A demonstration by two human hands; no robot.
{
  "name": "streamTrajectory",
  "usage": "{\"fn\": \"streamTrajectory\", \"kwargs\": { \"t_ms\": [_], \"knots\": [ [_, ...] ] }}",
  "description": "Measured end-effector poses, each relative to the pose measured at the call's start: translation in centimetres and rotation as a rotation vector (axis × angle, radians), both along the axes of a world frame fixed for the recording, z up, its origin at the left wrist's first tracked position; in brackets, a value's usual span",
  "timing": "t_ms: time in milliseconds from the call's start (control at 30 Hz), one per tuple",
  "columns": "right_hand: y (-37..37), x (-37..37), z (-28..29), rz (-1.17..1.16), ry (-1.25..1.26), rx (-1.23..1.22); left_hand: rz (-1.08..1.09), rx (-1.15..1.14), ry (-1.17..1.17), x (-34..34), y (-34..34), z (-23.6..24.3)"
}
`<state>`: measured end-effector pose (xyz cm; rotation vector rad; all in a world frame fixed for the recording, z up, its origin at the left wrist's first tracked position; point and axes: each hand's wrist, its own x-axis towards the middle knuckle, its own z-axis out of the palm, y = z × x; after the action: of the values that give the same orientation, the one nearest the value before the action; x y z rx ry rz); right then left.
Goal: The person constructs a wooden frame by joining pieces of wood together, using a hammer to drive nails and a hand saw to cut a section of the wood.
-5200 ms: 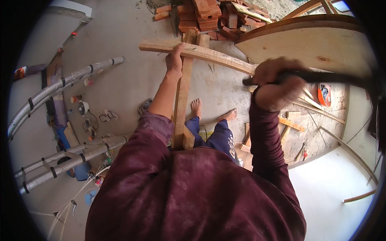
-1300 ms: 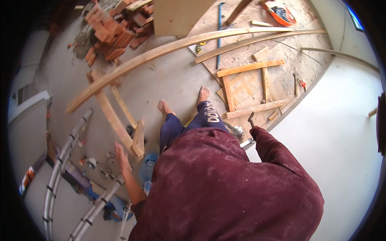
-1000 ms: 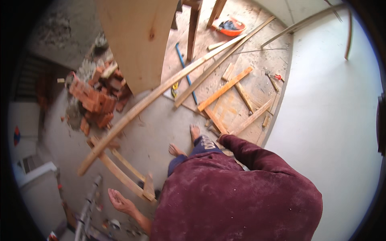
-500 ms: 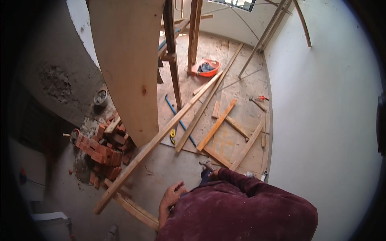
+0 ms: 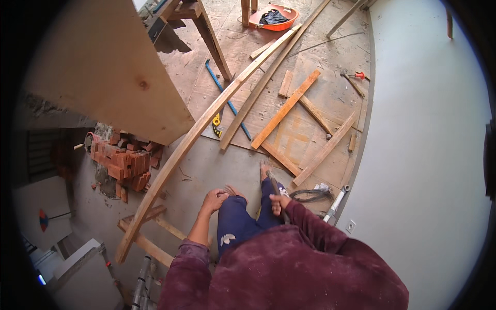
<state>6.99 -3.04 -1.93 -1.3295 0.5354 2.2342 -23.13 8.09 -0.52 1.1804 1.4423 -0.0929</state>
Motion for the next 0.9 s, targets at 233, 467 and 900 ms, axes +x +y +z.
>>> {"fn": "streamTrajectory", "kwargs": {
  "t_ms": [233,467,900],
  "knots": [
    [-4.3,-2.3,0.8,0.01,0.114,-0.089,-0.016,0.033,0.074,1.0,4.8,-16.9],
    [-5.5,-1.1,1.0,-0.2,0.135,-0.221,-0.18,0.172,0.556,6.5,11.1,-38.1],
    [-9.5,-0.8,-5.9,-0.21,0.132,-0.279,-0.324,0.542,0.603,3.6,14.8,-49.7]
  ]
}}
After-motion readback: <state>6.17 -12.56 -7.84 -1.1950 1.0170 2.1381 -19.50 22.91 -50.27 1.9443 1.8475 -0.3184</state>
